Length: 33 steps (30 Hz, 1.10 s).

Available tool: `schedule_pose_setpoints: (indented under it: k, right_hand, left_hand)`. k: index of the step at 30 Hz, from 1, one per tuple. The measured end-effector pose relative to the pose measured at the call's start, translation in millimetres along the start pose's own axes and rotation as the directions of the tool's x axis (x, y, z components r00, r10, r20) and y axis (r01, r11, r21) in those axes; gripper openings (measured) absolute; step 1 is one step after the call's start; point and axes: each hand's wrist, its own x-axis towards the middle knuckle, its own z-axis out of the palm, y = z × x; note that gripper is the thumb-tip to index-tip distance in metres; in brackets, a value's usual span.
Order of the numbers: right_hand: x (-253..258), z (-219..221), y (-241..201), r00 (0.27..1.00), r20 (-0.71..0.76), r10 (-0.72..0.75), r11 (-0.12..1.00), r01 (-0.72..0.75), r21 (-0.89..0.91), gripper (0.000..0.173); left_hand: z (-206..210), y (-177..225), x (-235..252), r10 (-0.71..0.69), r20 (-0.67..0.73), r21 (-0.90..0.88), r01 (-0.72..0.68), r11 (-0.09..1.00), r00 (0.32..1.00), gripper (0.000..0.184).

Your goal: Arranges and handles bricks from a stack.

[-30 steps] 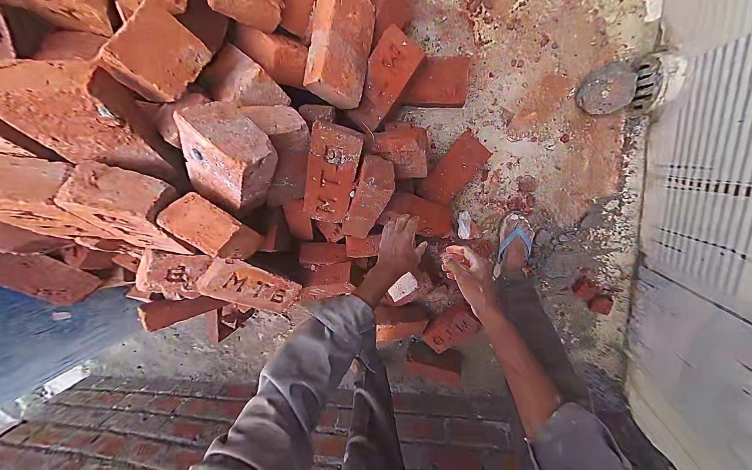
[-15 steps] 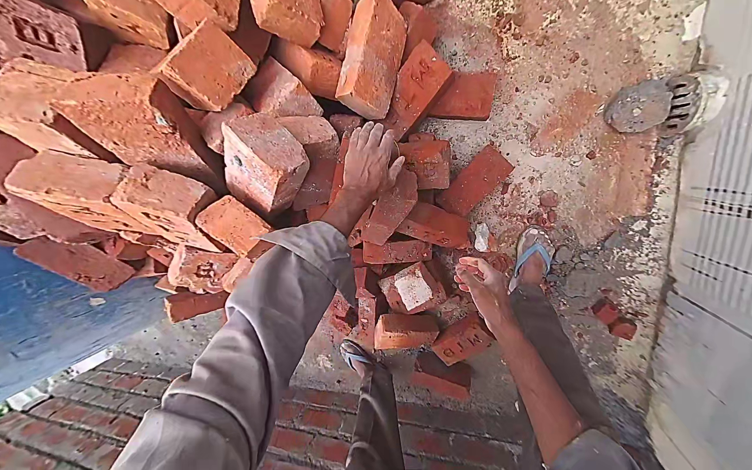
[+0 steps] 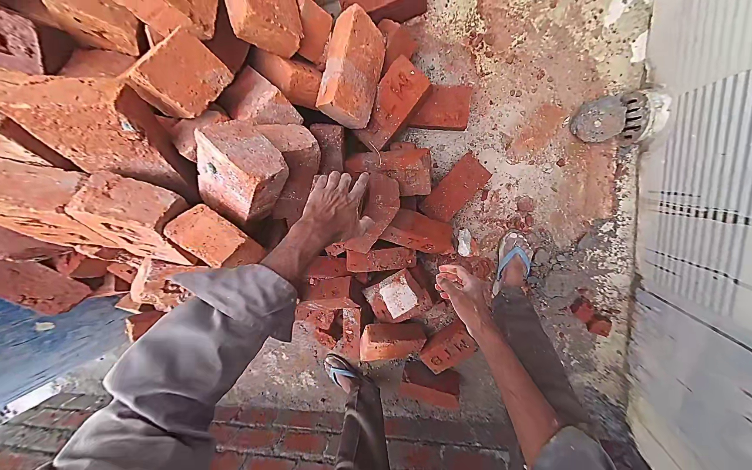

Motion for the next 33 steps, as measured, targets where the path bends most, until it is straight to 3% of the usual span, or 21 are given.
schedule_pose_setpoints:
  k: [2, 4, 9, 13, 15, 17, 18, 20, 21, 23, 24, 25, 28, 30, 32, 33]
  right_hand:
    - [0.8, -2.9, -3.8, 1.0, -0.006, -0.004, 1.0, 0.004, 0.006, 0.034]
    - [-2.0, -1.8, -2.7, 1.0, 0.004, -0.015, 1.0, 0.015, -0.002, 0.034]
    - [-0.4, -0.5, 7.8, 0.998, 0.039, -0.043, 0.998, 0.045, -0.041, 0.035]
    - [-6.1, 2.7, 21.6, 0.997, 0.065, -0.028, 0.995, 0.035, -0.097, 0.035]
    - [-5.7, 5.6, 27.9, 0.996, 0.079, -0.03, 0.992, 0.039, -0.118, 0.035]
    - [-4.4, 8.4, 37.7, 0.996, 0.08, -0.025, 0.989, 0.036, -0.142, 0.035]
    - [-5.1, 9.8, 44.4, 0.996, 0.083, -0.015, 0.987, 0.028, -0.156, 0.035]
    - [-5.6, 9.5, 54.1, 0.996, 0.091, 0.001, 0.982, 0.016, -0.189, 0.036]
    - [-4.3, 10.5, 56.6, 0.996, 0.09, 0.002, 0.979, 0.016, -0.203, 0.036]
    - [5.4, 17.7, 59.0, 0.994, 0.106, 0.005, 0.972, 0.02, -0.233, 0.036]
    - [9.8, 23.7, 61.5, 0.993, 0.121, 0.01, 0.969, 0.02, -0.247, 0.037]
    - [14.8, 28.7, 64.6, 0.991, 0.132, 0.015, 0.965, 0.021, -0.262, 0.038]
    - [30.4, 37.0, 73.1, 0.99, 0.141, 0.008, 0.945, 0.038, -0.326, 0.036]
    - [37.2, 42.7, 79.0, 0.988, 0.154, -0.022, 0.936, 0.074, -0.343, 0.035]
    - [50.9, 52.5, 87.3, 0.986, 0.161, -0.045, 0.936, 0.098, -0.337, 0.036]
    - [53.9, 53.1, 91.3, 0.987, 0.159, -0.04, 0.935, 0.093, -0.343, 0.037]
  left_hand:
    - [26.5, 8.8, -41.5, 0.04, -0.086, 0.03, -0.037, 0.999, 0.995, 0.104]
    - [61.8, 13.1, -71.6, 0.065, -0.111, 0.052, -0.059, 0.997, 0.992, 0.096]
    - [120.1, 19.1, -98.3, 0.109, -0.054, 0.074, -0.105, 0.992, 0.993, 0.084]
    - [145.9, 16.1, -114.8, 0.173, -0.127, 0.047, -0.168, 0.985, 0.977, 0.068]
    - [139.1, 8.7, -123.6, 0.075, -0.192, -0.034, -0.083, 0.996, 0.979, 0.069]
    - [125.3, -5.4, -141.7, -0.202, -0.254, -0.244, 0.139, 0.96, 0.946, 0.082]
    - [121.0, -15.6, -159.2, -0.378, -0.189, -0.415, 0.275, 0.867, 0.906, 0.09]
    - [123.4, -42.2, -204.8, -0.625, 0.049, -0.737, 0.45, 0.504, 0.779, 0.091]
    - [125.0, -55.6, -232.1, -0.669, 0.157, -0.864, 0.428, 0.263, 0.727, 0.086]
    - [116.7, -77.6, -293.4, -0.673, 0.278, -0.961, 0.203, -0.19, 0.685, 0.078]
    - [106.2, -90.4, -326.1, -0.672, 0.289, -0.949, 0.109, -0.297, 0.682, 0.076]
    - [90.4, -106.9, -357.3, -0.679, 0.282, -0.941, 0.059, -0.332, 0.677, 0.074]
    - [10.2, -177.7, -433.7, -0.762, 0.227, -0.972, 0.092, -0.216, 0.607, 0.063]
    - [-51.3, -228.7, -474.8, -0.896, 0.144, -0.973, 0.225, -0.051, 0.419, 0.056]
    - [-101.1, -303.2, -504.8, -0.976, -0.063, -0.899, 0.412, 0.146, 0.209, 0.062]
    - [-119.2, -349.3, -515.7, -0.975, -0.178, -0.831, 0.51, 0.223, 0.136, 0.07]
